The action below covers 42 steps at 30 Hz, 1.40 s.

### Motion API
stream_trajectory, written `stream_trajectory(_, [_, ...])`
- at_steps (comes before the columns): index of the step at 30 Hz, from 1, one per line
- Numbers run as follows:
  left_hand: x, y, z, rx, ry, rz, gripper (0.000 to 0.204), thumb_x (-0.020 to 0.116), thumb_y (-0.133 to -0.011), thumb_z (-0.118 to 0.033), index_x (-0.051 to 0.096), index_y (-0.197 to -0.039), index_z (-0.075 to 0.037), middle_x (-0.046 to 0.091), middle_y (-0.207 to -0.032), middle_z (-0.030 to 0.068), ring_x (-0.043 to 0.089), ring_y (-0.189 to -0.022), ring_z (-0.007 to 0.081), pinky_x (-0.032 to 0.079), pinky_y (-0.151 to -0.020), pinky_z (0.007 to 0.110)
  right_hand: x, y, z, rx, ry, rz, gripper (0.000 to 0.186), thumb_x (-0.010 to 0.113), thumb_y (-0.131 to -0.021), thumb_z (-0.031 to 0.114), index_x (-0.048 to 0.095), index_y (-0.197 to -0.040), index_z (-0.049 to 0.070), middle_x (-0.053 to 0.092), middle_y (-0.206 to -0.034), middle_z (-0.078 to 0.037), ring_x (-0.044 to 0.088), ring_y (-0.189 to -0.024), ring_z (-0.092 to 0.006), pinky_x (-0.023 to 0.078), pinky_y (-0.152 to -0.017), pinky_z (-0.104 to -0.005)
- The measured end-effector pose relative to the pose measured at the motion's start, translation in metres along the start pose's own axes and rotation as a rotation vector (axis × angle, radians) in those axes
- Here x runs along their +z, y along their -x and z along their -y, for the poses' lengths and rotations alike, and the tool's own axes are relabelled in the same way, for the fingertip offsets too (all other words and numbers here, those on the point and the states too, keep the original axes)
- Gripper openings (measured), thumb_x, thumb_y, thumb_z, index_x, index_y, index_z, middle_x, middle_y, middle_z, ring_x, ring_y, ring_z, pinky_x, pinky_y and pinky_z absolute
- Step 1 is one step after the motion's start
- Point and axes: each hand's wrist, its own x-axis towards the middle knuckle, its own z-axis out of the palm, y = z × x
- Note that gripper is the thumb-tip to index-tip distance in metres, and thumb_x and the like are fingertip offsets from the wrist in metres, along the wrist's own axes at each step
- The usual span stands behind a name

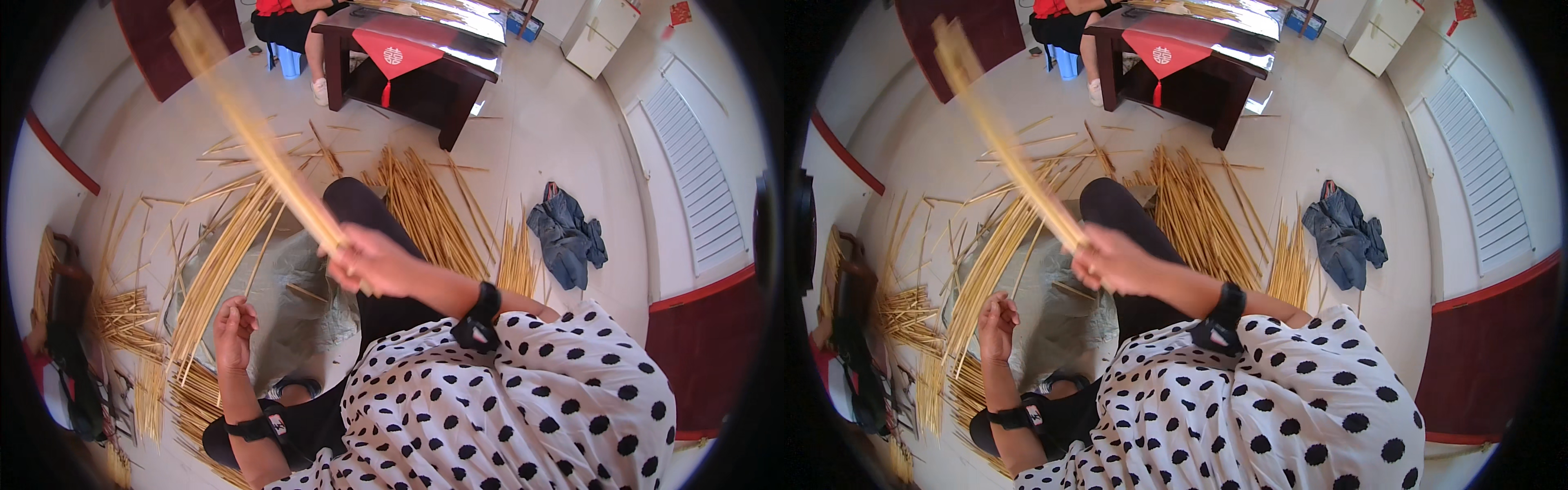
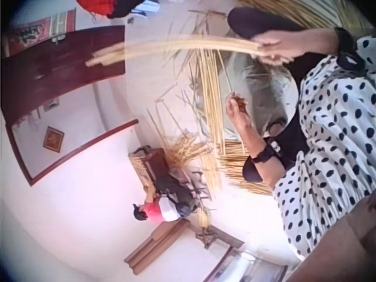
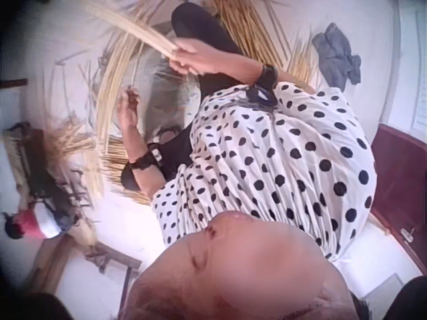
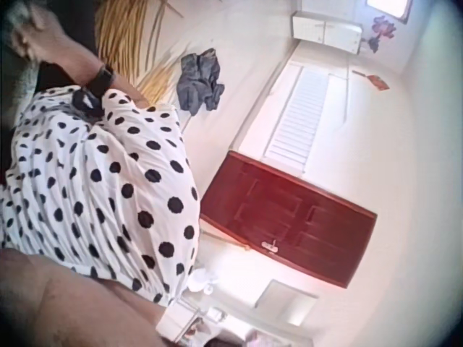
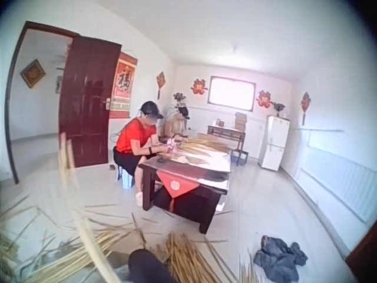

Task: Weave and assemble bamboo stalks into a structure.

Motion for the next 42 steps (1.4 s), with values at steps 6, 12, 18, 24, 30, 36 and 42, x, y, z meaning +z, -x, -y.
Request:
stream_trajectory(6, [-0.019, -0.005, 0.014, -0.048, -0.067, -0.095, 0.027, 0.055, -0.092, -0.026, 0.055, -0.108, -0.004, 0.058, -0.082, 0.0056, 0.054, -0.064, 0.0132, 0.045, -0.059, 0.024, -0.108, 0.014, -0.004, 0.074, 0.003, -0.552, 0.021, 0.038, -0.098, 0.019, 0.046, -0.11, 0.004, 0.051, -0.078, -0.004, 0.045, -0.056, -0.0095, 0.039, -0.048, -0.0227])
stream_trajectory(12, [-0.024, -0.01, 0.033, -0.152, -0.16, -0.162, 0.02, 0.053, -0.092, -0.017, 0.056, -0.107, -0.004, 0.06, -0.082, 0.005, 0.056, -0.06, 0.0117, 0.046, -0.056, 0.024, -0.196, 0.055, -0.111, 0.408, 0.188, -0.794, 0.012, 0.042, -0.094, 0.016, 0.048, -0.091, 0.006, 0.051, -0.066, -0.003, 0.044, -0.047, -0.0118, 0.035, -0.039, -0.0275])
stream_trajectory(18, [-0.025, -0.012, 0.043, -0.227, -0.248, -0.184, 0.021, 0.053, -0.092, -0.016, 0.054, -0.109, -0.003, 0.061, -0.082, 0.0047, 0.056, -0.059, 0.0106, 0.047, -0.056, 0.024, -0.219, 0.084, -0.162, 0.765, 0.249, -0.863, 0.013, 0.04, -0.095, 0.014, 0.048, -0.089, 0.006, 0.061, -0.076, -0.012, 0.053, -0.053, -0.0209, 0.04, -0.04, -0.0365])
stream_trajectory(24, [-0.032, 0.001, 0.043, -0.264, -0.375, -0.227, 0.024, 0.056, -0.09, -0.017, 0.054, -0.11, -0.002, 0.06, -0.082, 0.0049, 0.055, -0.061, 0.0099, 0.047, -0.057, 0.024, -0.244, 0.076, -0.223, 0.724, 0.15, -0.862, 0.002, 0.048, -0.088, 0.011, 0.048, -0.087, 0.009, 0.05, -0.063, -0.004, 0.047, -0.048, -0.017, 0.037, -0.04, -0.034])
stream_trajectory(30, [-0.038, -0.011, 0.054, -0.246, -0.484, -0.211, 0.025, 0.059, -0.088, -0.018, 0.058, -0.106, -0.001, 0.061, -0.078, 0.0057, 0.056, -0.061, 0.0105, 0.046, -0.057, 0.023, -0.313, 0.109, -0.308, 0.729, 0.627, -0.682, 0.017, 0.053, -0.083, 0.01, 0.056, -0.098, 0.003, 0.06, -0.076, -0.013, 0.058, -0.06, -0.026, 0.042, -0.046, -0.0396])
stream_trajectory(36, [-0.053, 0.01, 0.052, -0.224, -0.601, -0.376, 0.023, 0.06, -0.087, -0.016, 0.059, -0.103, -0.001, 0.062, -0.079, 0.0055, 0.057, -0.06, 0.0108, 0.046, -0.055, 0.023, -0.264, 0.095, -0.268, 0.79, 0.568, -0.697, 0.015, 0.049, -0.08, 0.004, 0.052, -0.094, -0.002, 0.052, -0.059, -0.01, 0.056, -0.05, -0.0265, 0.04, -0.039, -0.0405])
stream_trajectory(42, [-0.07, 0.007, 0.052, -0.16, -0.822, -0.516, 0.021, 0.06, -0.085, -0.016, 0.061, -0.098, 0.0, 0.061, -0.077, 0.0063, 0.057, -0.058, 0.0112, 0.048, -0.055, 0.026, -0.264, 0.099, -0.265, 0.76, 0.775, -0.533, 0.008, 0.053, -0.079, 0.007, 0.056, -0.077, 0.0, 0.057, -0.058, -0.011, 0.058, -0.049, -0.0238, 0.042, -0.04, -0.0375])
